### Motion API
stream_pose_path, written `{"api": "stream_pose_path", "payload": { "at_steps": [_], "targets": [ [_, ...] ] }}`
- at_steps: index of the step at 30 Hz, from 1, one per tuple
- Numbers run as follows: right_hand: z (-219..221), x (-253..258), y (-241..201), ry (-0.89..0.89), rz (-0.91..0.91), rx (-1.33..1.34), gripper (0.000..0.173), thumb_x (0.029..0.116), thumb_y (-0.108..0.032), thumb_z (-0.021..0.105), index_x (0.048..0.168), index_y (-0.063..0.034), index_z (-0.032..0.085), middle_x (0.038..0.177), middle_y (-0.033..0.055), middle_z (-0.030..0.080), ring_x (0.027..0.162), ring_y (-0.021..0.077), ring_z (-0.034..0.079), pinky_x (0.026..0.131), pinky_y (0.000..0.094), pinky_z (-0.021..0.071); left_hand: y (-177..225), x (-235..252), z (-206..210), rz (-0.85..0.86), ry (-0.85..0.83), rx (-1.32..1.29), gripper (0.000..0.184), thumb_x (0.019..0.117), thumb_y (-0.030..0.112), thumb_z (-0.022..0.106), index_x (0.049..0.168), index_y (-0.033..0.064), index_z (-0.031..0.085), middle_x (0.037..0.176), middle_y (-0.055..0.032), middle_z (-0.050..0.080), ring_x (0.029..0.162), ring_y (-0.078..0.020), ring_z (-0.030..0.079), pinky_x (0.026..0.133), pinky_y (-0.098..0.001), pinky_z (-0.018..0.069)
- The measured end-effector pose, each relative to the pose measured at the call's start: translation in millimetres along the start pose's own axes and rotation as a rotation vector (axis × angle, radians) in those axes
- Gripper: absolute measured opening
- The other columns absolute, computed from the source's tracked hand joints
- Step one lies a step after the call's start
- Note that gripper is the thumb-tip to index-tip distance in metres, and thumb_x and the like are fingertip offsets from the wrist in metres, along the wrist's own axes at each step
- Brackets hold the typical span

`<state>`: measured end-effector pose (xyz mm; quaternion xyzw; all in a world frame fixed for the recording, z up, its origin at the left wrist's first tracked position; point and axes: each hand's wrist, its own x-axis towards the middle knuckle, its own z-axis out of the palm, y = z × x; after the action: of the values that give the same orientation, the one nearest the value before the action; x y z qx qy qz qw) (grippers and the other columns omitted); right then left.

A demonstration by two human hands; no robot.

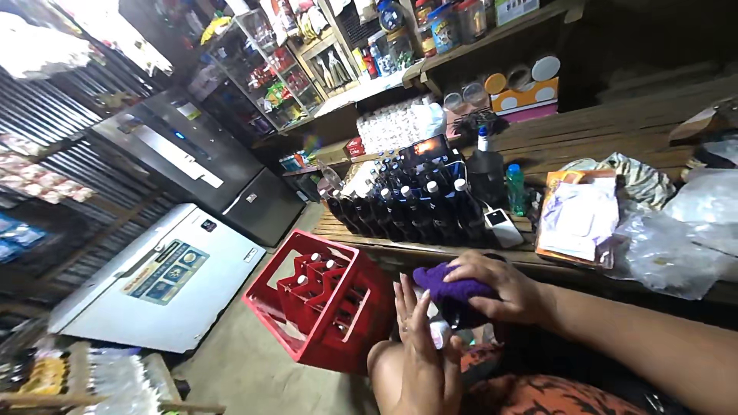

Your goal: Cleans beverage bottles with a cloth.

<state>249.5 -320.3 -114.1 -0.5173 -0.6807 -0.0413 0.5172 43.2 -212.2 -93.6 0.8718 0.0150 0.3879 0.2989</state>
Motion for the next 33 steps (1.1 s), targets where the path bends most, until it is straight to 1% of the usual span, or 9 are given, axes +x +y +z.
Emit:
{"api": "stream_pose_path", "payload": {
  "at_steps": [3, 6, 12, 16, 19, 21, 24, 29, 33],
  "targets": [
    [-3.9, -17.4, 24.1, 0.056, 0.125, 0.076, 0.049, 0.1061, -0.045, 0.041, 0.128, -0.0062, 0.063, 0.127, 0.0126, 0.066, 0.124, 0.0148, 0.060, 0.107, 0.0347, 0.0473, 1.6, 0.9, -0.2, -0.006, 0.000, -0.019, 0.058, 0.1075, 0.051, 0.039, 0.155, 0.0176, 0.032, 0.169, -0.0173, 0.019, 0.159, -0.0283, 0.011, 0.129, -0.0511, 0.0133],
    [-6.6, -39.0, 50.1, 0.084, 0.259, 0.106, 0.058, 0.1061, -0.049, 0.037, 0.129, -0.0019, 0.062, 0.126, 0.0130, 0.067, 0.120, 0.0098, 0.061, 0.105, 0.0311, 0.0483, -0.3, -0.4, -0.2, -0.008, -0.010, -0.025, 0.059, 0.1075, 0.051, 0.038, 0.155, 0.0184, 0.030, 0.169, -0.0176, 0.019, 0.159, -0.0288, 0.013, 0.129, -0.0518, 0.0145],
    [-9.9, -69.7, 88.6, 0.110, 0.351, -0.029, 0.065, 0.1057, -0.052, 0.033, 0.125, 0.0014, 0.064, 0.124, 0.0203, 0.067, 0.119, 0.0220, 0.063, 0.106, 0.0378, 0.0479, -1.2, 3.3, -1.1, -0.001, -0.010, -0.013, 0.059, 0.1073, 0.052, 0.037, 0.154, 0.0167, 0.032, 0.168, -0.0191, 0.022, 0.158, -0.0295, 0.014, 0.128, -0.0521, 0.0152],
    [-11.8, -69.4, 86.3, 0.140, 0.543, 0.022, 0.062, 0.1040, -0.047, 0.037, 0.129, 0.0039, 0.061, 0.127, 0.0216, 0.065, 0.120, 0.0208, 0.062, 0.105, 0.0373, 0.0475, -2.8, 6.5, -0.9, -0.008, 0.002, -0.018, 0.059, 0.1073, 0.052, 0.037, 0.154, 0.0164, 0.033, 0.168, -0.0184, 0.022, 0.158, -0.0281, 0.014, 0.129, -0.0508, 0.0149],
    [-12.0, -56.6, 72.3, 0.203, 0.742, 0.124, 0.052, 0.1045, -0.036, 0.040, 0.133, 0.0045, 0.056, 0.127, 0.0192, 0.063, 0.118, 0.0162, 0.060, 0.105, 0.0346, 0.0471, -3.6, 7.5, -2.2, -0.009, 0.001, -0.023, 0.059, 0.1075, 0.051, 0.038, 0.153, 0.0137, 0.032, 0.167, -0.0210, 0.023, 0.158, -0.0291, 0.016, 0.128, -0.0507, 0.0159],
    [-12.8, -45.6, 60.8, 0.191, 0.777, 0.105, 0.049, 0.1039, -0.034, 0.042, 0.133, 0.0027, 0.056, 0.127, 0.0200, 0.063, 0.119, 0.0204, 0.060, 0.104, 0.0394, 0.0474, -4.3, 9.3, -3.8, -0.018, 0.001, -0.018, 0.061, 0.1074, 0.052, 0.038, 0.154, 0.0135, 0.030, 0.166, -0.0224, 0.024, 0.158, -0.0294, 0.017, 0.128, -0.0506, 0.0175],
    [-12.7, -27.7, 37.0, 0.092, 0.612, 0.079, 0.053, 0.1030, -0.042, 0.044, 0.132, -0.0009, 0.061, 0.132, 0.0199, 0.062, 0.125, 0.0247, 0.059, 0.108, 0.0433, 0.0453, -6.5, 9.6, -4.1, -0.040, 0.009, -0.029, 0.062, 0.1067, 0.054, 0.038, 0.154, 0.0141, 0.031, 0.167, -0.0230, 0.022, 0.158, -0.0297, 0.017, 0.128, -0.0503, 0.0185],
    [-7.5, 5.6, -7.1, -0.048, 0.075, 0.032, 0.047, 0.1021, -0.053, 0.049, 0.130, -0.0176, 0.065, 0.129, 0.0103, 0.065, 0.128, 0.0202, 0.057, 0.108, 0.0402, 0.0466, -3.3, 7.1, 0.1, -0.003, -0.005, -0.021, 0.059, 0.1073, 0.051, 0.039, 0.154, 0.0154, 0.032, 0.166, -0.0209, 0.025, 0.157, -0.0307, 0.018, 0.128, -0.0532, 0.0175],
    [-6.6, 6.0, 1.8, -0.065, 0.005, 0.107, 0.047, 0.1025, -0.053, 0.048, 0.128, -0.0176, 0.065, 0.127, 0.0085, 0.066, 0.127, 0.0177, 0.058, 0.108, 0.0377, 0.0470, -2.8, 4.1, 0.8, 0.014, -0.011, -0.026, 0.057, 0.1075, 0.050, 0.039, 0.153, 0.0168, 0.033, 0.166, -0.0196, 0.027, 0.157, -0.0309, 0.020, 0.127, -0.0550, 0.0180]
  ]
}}
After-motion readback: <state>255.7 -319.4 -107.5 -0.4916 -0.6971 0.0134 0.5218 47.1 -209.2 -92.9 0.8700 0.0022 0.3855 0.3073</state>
